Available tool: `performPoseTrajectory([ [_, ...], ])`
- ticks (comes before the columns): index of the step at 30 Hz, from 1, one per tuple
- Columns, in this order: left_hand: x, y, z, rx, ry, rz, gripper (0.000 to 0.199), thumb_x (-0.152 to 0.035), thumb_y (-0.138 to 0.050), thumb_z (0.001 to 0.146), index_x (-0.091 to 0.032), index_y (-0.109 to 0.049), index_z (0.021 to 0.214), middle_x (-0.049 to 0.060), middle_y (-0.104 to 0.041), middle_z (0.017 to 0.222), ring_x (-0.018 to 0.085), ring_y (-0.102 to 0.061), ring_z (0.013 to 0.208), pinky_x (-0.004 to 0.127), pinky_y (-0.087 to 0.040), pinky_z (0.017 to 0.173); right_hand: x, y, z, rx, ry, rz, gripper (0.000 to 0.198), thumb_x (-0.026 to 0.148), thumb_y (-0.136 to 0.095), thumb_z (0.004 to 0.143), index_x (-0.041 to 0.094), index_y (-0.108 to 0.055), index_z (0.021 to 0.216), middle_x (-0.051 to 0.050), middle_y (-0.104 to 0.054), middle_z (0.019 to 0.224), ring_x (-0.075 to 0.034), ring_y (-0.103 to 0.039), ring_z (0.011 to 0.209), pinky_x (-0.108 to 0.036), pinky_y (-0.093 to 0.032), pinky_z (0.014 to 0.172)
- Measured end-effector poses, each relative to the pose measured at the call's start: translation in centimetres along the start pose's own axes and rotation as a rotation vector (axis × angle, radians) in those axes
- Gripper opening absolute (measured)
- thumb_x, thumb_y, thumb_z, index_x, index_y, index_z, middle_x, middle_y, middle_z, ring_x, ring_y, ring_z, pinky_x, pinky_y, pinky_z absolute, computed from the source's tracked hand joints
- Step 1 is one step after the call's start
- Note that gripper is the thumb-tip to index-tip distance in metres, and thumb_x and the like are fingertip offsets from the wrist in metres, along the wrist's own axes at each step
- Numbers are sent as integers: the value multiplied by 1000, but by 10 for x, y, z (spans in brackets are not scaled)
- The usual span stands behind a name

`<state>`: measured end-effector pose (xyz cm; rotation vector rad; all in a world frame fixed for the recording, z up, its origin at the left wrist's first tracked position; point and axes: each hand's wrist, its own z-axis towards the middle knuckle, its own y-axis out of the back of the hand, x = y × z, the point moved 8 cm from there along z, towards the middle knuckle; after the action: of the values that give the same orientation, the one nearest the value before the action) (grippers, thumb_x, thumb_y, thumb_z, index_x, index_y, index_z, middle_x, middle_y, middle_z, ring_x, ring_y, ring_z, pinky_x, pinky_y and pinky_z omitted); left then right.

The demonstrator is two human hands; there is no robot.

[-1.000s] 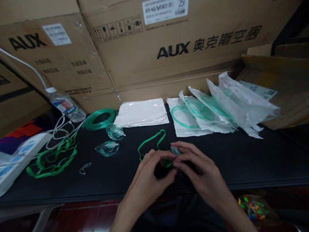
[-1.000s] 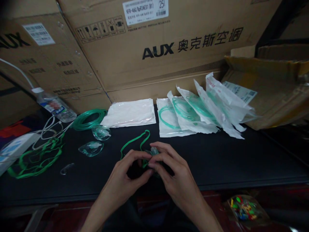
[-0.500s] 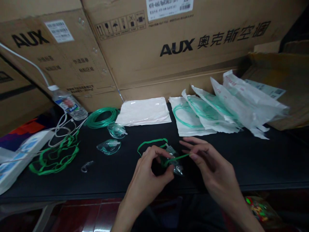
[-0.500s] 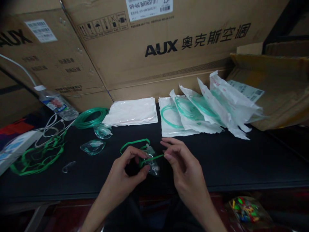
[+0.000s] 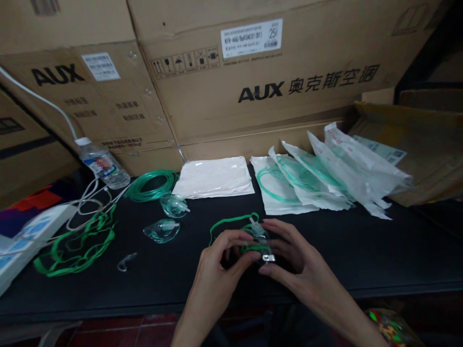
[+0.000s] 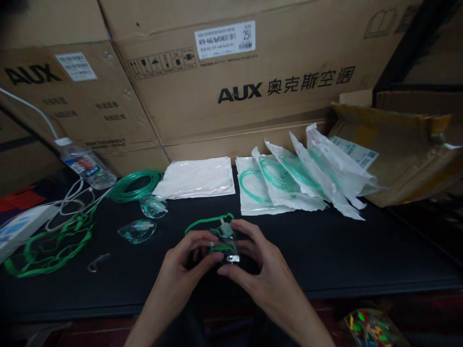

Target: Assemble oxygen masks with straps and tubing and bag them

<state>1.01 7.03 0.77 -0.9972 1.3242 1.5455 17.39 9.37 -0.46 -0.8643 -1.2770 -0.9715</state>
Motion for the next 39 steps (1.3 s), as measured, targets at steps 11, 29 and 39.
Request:
performPoseTrajectory([
  [11,2,76,-19,-146,-186,381,19,-27,-53,104,-30,-69,114,0,-73,117,19,-64,112,33,-43,100,-9,0,8,28,-55,-65,50,37,-73,89,29,-58,136,-4,-77,116,-25,-73,110,-38,-59,96],
  [29,-11,55,9,97,-291,531,8,-27,-59,101,-24,-64,95,1,-66,101,20,-61,96,33,-43,92,-2,8,13,30,-130,179,46,45,-75,88,24,-62,127,-6,-73,118,-19,-74,93,-35,-60,86],
  [39,-7,31,5,-67,32,-303,22,-43,-65,97,-21,-64,95,-3,-69,73,9,-53,60,18,-41,55,-12,9,13,66,-252,258,73,29,-91,69,25,-61,136,-3,-79,111,-20,-70,107,-34,-52,98],
])
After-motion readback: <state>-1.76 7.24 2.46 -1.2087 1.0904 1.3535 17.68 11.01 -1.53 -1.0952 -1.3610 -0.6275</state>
